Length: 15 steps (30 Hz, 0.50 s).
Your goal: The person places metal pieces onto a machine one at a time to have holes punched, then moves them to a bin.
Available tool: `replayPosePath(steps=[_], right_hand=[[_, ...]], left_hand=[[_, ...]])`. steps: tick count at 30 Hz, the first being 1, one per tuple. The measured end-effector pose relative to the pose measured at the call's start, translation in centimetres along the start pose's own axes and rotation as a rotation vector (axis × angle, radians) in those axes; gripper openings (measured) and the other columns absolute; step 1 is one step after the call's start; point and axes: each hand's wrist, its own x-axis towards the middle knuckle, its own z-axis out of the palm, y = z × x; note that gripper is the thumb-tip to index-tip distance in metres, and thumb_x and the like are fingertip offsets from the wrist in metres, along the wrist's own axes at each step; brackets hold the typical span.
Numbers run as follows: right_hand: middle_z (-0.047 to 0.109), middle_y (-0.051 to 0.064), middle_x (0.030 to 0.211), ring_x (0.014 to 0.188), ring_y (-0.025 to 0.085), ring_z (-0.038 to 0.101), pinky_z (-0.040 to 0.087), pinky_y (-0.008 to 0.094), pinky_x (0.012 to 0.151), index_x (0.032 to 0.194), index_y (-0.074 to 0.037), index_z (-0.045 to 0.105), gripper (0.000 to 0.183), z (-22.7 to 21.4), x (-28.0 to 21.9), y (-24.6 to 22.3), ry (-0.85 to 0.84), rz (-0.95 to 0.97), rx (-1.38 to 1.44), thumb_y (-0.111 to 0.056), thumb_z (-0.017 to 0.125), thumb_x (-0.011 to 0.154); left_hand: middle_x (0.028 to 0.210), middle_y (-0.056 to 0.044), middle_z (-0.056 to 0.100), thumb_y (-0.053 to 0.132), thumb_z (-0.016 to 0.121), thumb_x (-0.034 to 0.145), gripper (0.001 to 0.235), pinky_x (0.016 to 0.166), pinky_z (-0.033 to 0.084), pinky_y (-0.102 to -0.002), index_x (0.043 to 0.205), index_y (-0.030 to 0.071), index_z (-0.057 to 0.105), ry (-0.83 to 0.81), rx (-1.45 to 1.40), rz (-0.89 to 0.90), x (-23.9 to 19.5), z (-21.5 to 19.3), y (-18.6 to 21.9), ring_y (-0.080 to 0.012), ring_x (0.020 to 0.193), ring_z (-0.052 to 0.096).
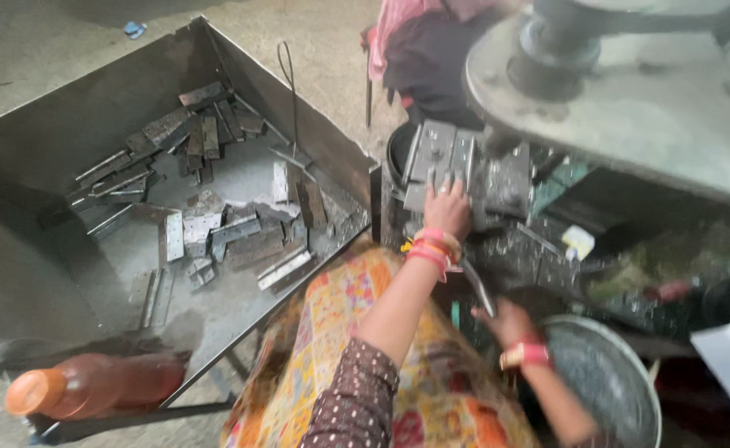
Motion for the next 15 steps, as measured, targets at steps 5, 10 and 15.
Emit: replayPosePath(steps=[5, 10, 15], right_hand=[[0.072, 0.025, 0.100, 0.096, 0.044, 0.071, 0.056, 0.051, 0.084, 0.107, -0.003, 0.063, 0.067, -1.0, 1.3, -1.6, -0.085, 0.041, -0.296, -0.062, 0.077, 0.080], [0.074, 0.026, 0.097, 0.095, 0.044, 0.072, 0.056, 0.052, 0.084, 0.106, -0.004, 0.066, 0.062, 0.5, 2.2, 0.4, -0.022, 0.014, -0.266, -0.061, 0.075, 0.081], [0.075, 0.024, 0.096, 0.093, 0.045, 0.073, 0.056, 0.053, 0.082, 0.106, -0.009, 0.068, 0.055, 4.1, -0.7, 1.7, 0.113, 0.003, -0.212, -0.058, 0.070, 0.082]], left_hand=[[0.141, -0.009, 0.060, 0.018, 0.057, 0.088, 0.031, 0.126, 0.015, -0.061, 0.111, 0.009, 0.076, 0.029, 0.000, 0.027, -1.1, 0.3, 0.3, -0.0265, 0.142, 0.049], [0.141, -0.011, 0.060, 0.018, 0.057, 0.089, 0.032, 0.122, 0.020, -0.060, 0.113, 0.006, 0.075, 0.132, -0.037, 0.031, -0.8, 2.1, 0.2, -0.0274, 0.138, 0.050], [0.142, -0.010, 0.060, 0.018, 0.056, 0.091, 0.034, 0.125, 0.020, -0.060, 0.116, 0.007, 0.074, 0.107, -0.034, 0.024, -1.2, 1.4, -0.1, -0.0264, 0.140, 0.049]])
